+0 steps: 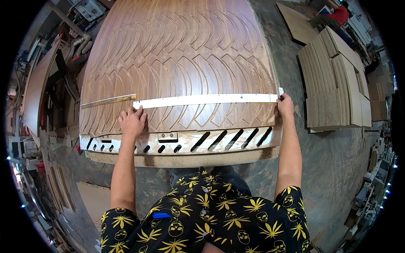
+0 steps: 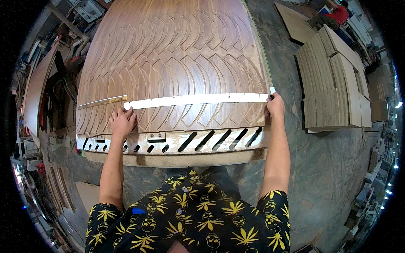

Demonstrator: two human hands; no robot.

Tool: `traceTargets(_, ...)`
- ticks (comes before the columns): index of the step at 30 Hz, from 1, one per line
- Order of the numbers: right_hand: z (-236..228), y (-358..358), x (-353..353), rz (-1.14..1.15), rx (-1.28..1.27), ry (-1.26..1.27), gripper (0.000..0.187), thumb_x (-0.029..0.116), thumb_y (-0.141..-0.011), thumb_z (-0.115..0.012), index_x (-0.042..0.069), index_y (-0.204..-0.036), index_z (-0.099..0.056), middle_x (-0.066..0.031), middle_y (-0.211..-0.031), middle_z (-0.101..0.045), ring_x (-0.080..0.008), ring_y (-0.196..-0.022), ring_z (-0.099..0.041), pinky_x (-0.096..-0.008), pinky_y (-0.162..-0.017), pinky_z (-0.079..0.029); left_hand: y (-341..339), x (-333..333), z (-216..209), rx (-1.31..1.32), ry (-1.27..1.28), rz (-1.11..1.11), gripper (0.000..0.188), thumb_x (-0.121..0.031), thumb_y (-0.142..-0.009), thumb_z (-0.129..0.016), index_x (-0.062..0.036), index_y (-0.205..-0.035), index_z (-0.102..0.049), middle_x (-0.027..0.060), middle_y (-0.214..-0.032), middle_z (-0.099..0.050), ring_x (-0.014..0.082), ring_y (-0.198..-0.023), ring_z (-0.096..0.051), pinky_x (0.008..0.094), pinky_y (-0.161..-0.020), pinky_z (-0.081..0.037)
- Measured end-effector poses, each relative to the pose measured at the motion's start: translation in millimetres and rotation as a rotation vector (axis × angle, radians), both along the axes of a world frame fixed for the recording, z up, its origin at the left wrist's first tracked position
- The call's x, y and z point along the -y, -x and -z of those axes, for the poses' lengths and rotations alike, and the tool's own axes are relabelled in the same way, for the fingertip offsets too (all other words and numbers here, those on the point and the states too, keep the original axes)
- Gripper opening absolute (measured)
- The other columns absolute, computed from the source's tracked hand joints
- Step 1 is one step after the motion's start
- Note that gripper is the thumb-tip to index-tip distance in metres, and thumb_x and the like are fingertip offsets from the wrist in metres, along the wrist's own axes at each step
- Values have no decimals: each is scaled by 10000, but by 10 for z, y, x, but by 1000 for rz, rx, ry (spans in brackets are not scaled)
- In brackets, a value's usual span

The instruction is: The person uses a straightedge and a marker to measure and mark wood panels on a workbench.

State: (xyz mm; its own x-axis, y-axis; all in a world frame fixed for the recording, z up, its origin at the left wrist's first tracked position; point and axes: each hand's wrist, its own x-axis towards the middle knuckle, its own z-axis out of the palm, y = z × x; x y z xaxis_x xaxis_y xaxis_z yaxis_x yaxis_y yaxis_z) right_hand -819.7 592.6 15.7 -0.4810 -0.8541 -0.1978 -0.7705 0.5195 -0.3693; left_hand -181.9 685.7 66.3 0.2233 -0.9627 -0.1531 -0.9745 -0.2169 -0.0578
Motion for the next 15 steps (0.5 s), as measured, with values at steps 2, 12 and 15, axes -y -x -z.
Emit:
traceTargets(2, -18, -19, -6, 2, -4, -1, 267, 218, -945, -756, 105, -1185, -724, -143, -1180, -771, -367, -1140, -715, -490, -919, -554, 9, 1, -16, 7, -8, 2, 453, -446, -1008, -611, -277, -1420, -700, 70, -1372, -620, 317, -1256, -498, 499, -1057, -364)
traceTargets(12, -36, -24, -9, -1, -11, 2, 260, 203, -942, -754, 98, -1179, -724, -149, -1172, -772, -369, -1136, -716, -484, -921, -555, -15, 11, 18, 2, 24, 18, 466, -471, -986, -630, -277, -1401, -716, 74, -1349, -627, 336, -1239, -534, 504, -1051, -391)
traceTargets(15, -32, -32, -9, 7, -3, 9, 255, 199, -938, -756, 95, -1169, -724, -150, -1165, -773, -374, -1131, -716, -488, -917, -553, -17, 18, 15, 4, 24, 21, 466, -474, -985, -630, -277, -1399, -717, 73, -1350, -629, 336, -1238, -535, 505, -1049, -391)
